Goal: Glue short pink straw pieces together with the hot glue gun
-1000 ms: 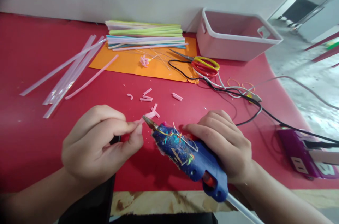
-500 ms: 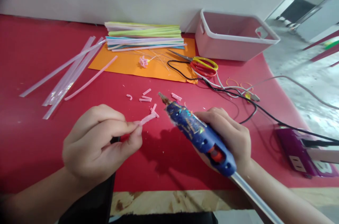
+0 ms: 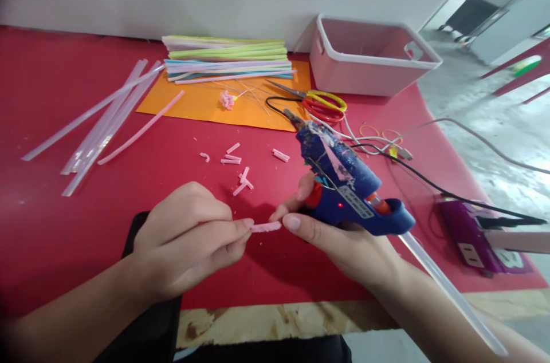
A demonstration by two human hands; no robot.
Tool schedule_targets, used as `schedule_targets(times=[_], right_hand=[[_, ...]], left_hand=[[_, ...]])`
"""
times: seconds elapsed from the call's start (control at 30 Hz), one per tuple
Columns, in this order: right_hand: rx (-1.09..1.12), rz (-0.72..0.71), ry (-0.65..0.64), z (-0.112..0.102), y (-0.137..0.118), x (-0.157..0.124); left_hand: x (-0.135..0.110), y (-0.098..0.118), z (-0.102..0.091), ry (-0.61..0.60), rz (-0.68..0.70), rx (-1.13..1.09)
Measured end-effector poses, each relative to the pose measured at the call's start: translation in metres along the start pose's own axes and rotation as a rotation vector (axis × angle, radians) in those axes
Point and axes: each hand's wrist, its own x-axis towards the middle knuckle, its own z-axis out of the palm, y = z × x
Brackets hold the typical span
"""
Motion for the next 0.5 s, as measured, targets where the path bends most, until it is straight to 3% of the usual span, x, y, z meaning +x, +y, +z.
schedule_targets(times=[0.17,0.37,0.5], right_hand=[[-0.126,-0.097,-0.061,-0.006,0.008,0.000],[-0.235,-0.059,-0.022,-0.010,0.012,-0.002],[-0.267,-0.071,-0.001,-0.010,0.011,-0.001]], left_hand=[[0.001,-0.003,0.002,-0.028,0.010,-0.028],[-0.004,-0.004,0.007,-0.025,-0.038,-0.112],[-0.003,-0.003,0.006,-0.077,-0.198,-0.339]])
